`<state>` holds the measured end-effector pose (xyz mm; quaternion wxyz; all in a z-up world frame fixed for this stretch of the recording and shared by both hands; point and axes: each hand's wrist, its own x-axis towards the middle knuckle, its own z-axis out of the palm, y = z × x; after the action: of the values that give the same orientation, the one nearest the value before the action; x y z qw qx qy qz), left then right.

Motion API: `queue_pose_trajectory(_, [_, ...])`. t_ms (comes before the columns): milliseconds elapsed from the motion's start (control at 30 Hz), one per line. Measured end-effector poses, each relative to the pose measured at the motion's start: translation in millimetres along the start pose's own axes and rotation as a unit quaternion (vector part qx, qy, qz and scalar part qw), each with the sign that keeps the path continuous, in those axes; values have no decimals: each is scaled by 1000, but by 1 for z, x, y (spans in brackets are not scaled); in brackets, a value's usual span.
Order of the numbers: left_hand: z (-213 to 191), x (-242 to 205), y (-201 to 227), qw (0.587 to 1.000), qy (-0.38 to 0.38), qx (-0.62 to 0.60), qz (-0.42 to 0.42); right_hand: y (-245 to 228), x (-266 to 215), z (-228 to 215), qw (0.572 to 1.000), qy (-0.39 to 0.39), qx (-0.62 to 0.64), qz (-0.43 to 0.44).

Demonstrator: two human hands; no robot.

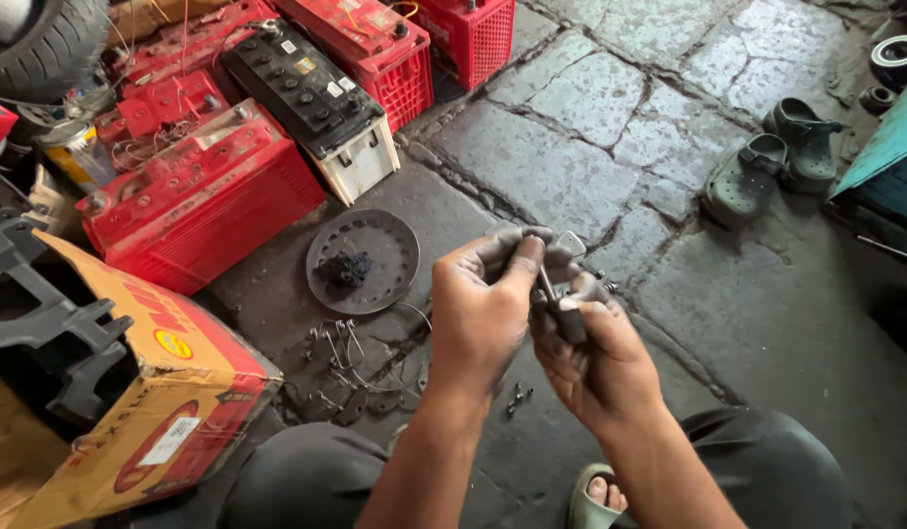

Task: The person assembles a small mechanical component by hand, inserting a metal rod and a spring into a housing and checking the movement of the parts.

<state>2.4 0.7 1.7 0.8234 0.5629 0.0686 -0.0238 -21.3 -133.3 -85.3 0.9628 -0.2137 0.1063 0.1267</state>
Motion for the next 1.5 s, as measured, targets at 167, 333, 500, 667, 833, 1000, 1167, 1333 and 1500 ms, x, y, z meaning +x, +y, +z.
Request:
queue_pose_trajectory(167, [-2, 3, -5, 997, -17, 61, 37, -7, -4, 4, 982, -6, -136, -133])
queue_pose_trajectory(333, [-9, 3, -6, 968, -96, 66, 220, -17, -9, 2, 967, -39, -153, -201])
queue_pose_trajectory(500, [-7, -6, -14, 942, 65, -104, 311, -20, -10, 7, 966, -39, -158, -200])
queue_pose_trajectory(667, [-13, 11, -18, 995, 52, -21, 87, -13, -9, 17, 930, 6, -276, -241])
queue_pose_trajectory(833, [-7, 17, -25, 998, 39, 33, 28, -10, -6, 21, 827, 53, -476, -294])
queue_pose_trajectory(1000, [-8, 21, -19, 998, 36, 50, 8, -7, -7, 29, 767, 33, -535, -352])
queue_pose_trajectory(1167, [-9, 14, -6, 997, 50, 30, 41, -11, -18, 49, 645, 27, -639, -419])
queue_pose_trajectory(1333, [-13, -1, -3, 998, 39, -1, 50, -9, -32, 51, 669, 12, -652, -356])
queue_pose_trajectory(1500, [-22, -22, -1, 998, 17, 0, 60, -6, -42, 41, 737, -33, -627, -250])
